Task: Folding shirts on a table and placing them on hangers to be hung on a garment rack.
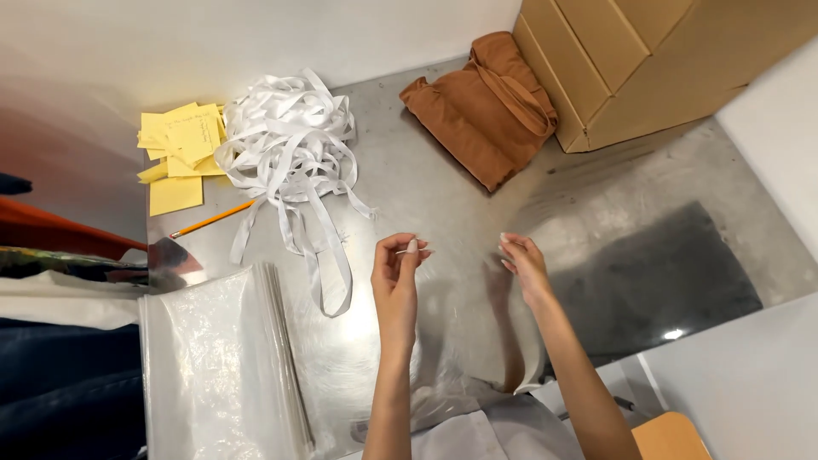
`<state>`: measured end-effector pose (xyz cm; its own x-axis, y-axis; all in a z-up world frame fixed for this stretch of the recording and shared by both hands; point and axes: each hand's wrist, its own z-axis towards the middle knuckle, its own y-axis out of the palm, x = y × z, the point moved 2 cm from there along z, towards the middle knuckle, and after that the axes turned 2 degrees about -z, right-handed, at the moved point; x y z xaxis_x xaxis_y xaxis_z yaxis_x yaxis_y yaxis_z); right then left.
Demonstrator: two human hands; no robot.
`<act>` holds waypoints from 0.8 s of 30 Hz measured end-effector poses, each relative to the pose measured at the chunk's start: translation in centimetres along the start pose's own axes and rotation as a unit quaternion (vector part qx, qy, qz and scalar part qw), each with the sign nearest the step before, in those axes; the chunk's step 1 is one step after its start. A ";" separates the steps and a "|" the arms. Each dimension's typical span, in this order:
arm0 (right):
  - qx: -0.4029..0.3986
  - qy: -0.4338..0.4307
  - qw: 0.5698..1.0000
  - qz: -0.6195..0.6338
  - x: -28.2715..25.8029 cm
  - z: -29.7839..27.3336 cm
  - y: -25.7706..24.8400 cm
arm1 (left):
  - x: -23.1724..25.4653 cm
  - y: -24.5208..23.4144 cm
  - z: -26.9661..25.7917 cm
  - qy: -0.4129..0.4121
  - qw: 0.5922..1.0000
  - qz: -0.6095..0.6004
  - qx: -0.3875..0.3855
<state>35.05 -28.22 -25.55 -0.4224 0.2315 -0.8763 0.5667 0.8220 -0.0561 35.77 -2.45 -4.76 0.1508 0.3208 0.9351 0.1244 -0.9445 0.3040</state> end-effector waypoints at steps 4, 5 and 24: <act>-0.021 -0.025 0.999 -0.040 -2.0 3.7 1.4 | -0.5 1.5 1.2 0.013 0.999 0.003 0.041; -0.029 -0.066 0.996 -0.049 -2.7 5.5 1.6 | -0.4 2.0 1.4 0.015 0.998 0.008 0.054; -0.065 -0.308 0.778 -0.543 -6.5 15.8 5.1 | -13.6 5.6 4.9 -0.125 0.972 0.167 0.103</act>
<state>51.82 -33.73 -27.71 -0.1606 -0.8976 -0.4106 0.0188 0.4131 -0.9105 39.21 -11.79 -16.66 0.4475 0.0291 0.8938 0.2168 -0.9732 -0.0769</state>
